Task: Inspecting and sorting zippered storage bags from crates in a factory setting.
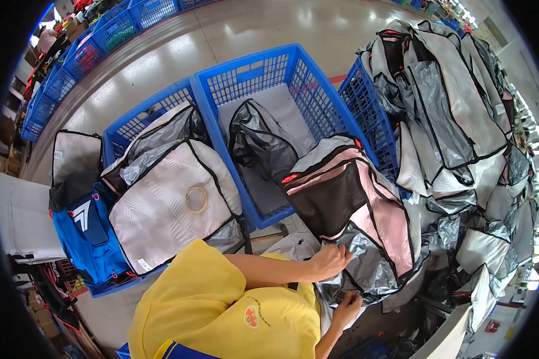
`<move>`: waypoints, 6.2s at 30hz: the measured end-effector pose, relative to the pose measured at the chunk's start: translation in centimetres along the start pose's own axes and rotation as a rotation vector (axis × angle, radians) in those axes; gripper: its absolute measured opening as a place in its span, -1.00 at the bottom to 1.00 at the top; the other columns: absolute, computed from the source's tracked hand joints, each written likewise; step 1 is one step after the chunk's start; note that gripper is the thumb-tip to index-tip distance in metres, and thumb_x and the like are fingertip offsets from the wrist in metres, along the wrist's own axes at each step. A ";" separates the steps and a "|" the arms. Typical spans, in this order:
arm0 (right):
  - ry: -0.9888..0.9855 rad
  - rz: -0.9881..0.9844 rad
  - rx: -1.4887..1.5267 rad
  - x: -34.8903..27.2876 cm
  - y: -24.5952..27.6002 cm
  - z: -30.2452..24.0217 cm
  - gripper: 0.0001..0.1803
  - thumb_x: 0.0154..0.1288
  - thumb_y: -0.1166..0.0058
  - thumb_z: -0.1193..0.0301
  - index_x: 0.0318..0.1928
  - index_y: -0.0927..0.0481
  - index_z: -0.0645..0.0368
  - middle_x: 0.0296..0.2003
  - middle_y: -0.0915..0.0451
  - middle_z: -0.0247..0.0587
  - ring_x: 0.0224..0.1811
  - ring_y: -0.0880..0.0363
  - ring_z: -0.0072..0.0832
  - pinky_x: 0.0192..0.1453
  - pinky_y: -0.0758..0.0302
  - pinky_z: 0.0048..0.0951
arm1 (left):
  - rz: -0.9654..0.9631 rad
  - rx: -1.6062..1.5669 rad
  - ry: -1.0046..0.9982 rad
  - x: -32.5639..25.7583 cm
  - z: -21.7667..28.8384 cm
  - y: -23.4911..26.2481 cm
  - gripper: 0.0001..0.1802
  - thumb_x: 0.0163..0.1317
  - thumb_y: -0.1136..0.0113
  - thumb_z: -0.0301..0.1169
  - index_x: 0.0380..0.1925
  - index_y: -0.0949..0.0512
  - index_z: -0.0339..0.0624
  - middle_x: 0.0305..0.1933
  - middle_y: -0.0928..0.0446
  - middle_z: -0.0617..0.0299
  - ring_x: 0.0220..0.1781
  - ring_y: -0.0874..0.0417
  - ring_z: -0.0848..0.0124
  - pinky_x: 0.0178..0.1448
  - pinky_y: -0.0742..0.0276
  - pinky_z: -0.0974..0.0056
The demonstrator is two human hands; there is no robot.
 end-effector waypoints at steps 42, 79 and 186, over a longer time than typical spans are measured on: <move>0.354 -0.124 0.047 7.2 7.1 -19.1 -0.60 0.45 -0.12 0.48 0.26 -0.66 0.11 -0.39 -0.55 -0.07 -0.39 -0.56 -0.17 -0.31 -0.51 -0.26 | 0.346 -0.878 0.221 -0.1 -9.5 7.5 -0.57 0.42 -0.29 -0.32 0.22 -0.56 -0.26 -0.32 -0.68 -0.03 -0.38 -0.69 -0.07 -0.31 -0.57 0.08; 0.636 -0.076 -0.297 4.7 5.8 -23.9 -0.82 0.31 -0.37 0.29 -0.21 -0.67 0.05 -0.43 -0.61 -0.33 -0.41 -0.63 -0.32 -0.40 -0.53 -0.27 | 0.282 -0.675 -0.035 -2.9 -5.0 5.4 -0.82 0.08 -0.31 -0.41 -0.32 -0.55 -0.19 -0.47 -0.57 0.07 -0.43 -0.65 0.01 -0.42 -0.49 0.01; 0.993 -0.719 0.184 9.0 5.2 -23.6 -0.82 0.25 -0.20 0.61 -0.12 -0.58 0.24 -0.40 -0.62 -0.15 -0.37 -0.66 -0.20 -0.30 -0.59 -0.25 | 0.106 -0.632 -0.074 -2.6 -3.9 4.4 -0.78 0.01 -0.39 -0.27 -0.54 -0.52 -0.05 -0.52 -0.54 0.12 -0.45 -0.61 -0.01 -0.36 -0.47 -0.01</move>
Point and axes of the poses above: each hand's wrist, its own x-axis towards the middle knuckle, its own y-axis out of the back of the hand, z = x × y, the point moved 4 cm from there along x, towards the middle knuckle
